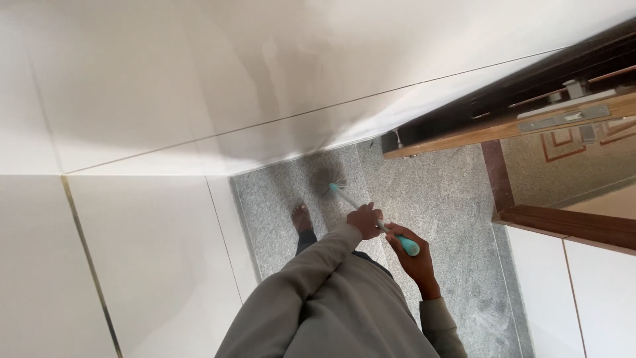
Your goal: Sweeping a tiled floor in a hallway or landing area using a broom.
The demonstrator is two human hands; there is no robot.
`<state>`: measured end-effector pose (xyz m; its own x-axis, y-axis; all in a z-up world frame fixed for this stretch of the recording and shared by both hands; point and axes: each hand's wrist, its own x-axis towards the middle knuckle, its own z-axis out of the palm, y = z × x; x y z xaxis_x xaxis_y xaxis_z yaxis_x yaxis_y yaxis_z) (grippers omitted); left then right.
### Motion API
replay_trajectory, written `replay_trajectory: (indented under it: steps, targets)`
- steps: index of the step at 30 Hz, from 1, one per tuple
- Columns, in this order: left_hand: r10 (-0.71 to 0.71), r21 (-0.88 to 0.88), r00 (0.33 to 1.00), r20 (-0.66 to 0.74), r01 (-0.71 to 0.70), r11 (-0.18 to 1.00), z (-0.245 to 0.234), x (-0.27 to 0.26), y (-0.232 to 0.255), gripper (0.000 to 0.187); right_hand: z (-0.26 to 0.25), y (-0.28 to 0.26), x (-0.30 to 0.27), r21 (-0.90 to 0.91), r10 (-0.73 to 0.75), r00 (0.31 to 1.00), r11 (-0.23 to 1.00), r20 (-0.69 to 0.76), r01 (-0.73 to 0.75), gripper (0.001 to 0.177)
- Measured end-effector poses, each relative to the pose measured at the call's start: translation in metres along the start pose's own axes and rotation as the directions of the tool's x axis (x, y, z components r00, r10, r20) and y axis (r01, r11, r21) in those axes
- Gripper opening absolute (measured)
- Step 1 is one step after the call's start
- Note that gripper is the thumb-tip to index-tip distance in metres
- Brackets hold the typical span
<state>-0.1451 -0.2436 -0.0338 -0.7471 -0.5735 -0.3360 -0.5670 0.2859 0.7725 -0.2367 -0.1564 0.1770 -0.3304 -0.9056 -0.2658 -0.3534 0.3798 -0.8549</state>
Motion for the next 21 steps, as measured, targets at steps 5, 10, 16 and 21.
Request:
replay_trajectory:
  steps: [5,10,16,21]
  targets:
    - [-0.119,-0.043,0.987,-0.112,0.115,0.992,-0.045,-0.025,0.006,0.041,-0.007,0.009,0.03,0.07,-0.129,0.978,0.99,0.166,0.119,0.024]
    - [-0.446,-0.162,0.849,-0.284,0.416,0.895,-0.048,-0.049,-0.051,0.045,0.047,0.03,0.069,0.151,-0.275,0.851,0.961,0.447,0.231,0.031]
    - [-0.398,-0.204,0.858,-0.324,0.347,0.915,-0.016,-0.057,-0.078,0.064,0.055,0.013,0.066,0.177,-0.376,0.757,0.926,0.535,0.335,0.018]
    - [-0.386,-0.19,0.895,-0.221,0.349,0.918,0.032,-0.009,-0.053,0.068,0.005,0.046,0.057,-0.002,-0.187,0.861,0.977,0.473,0.214,0.025]
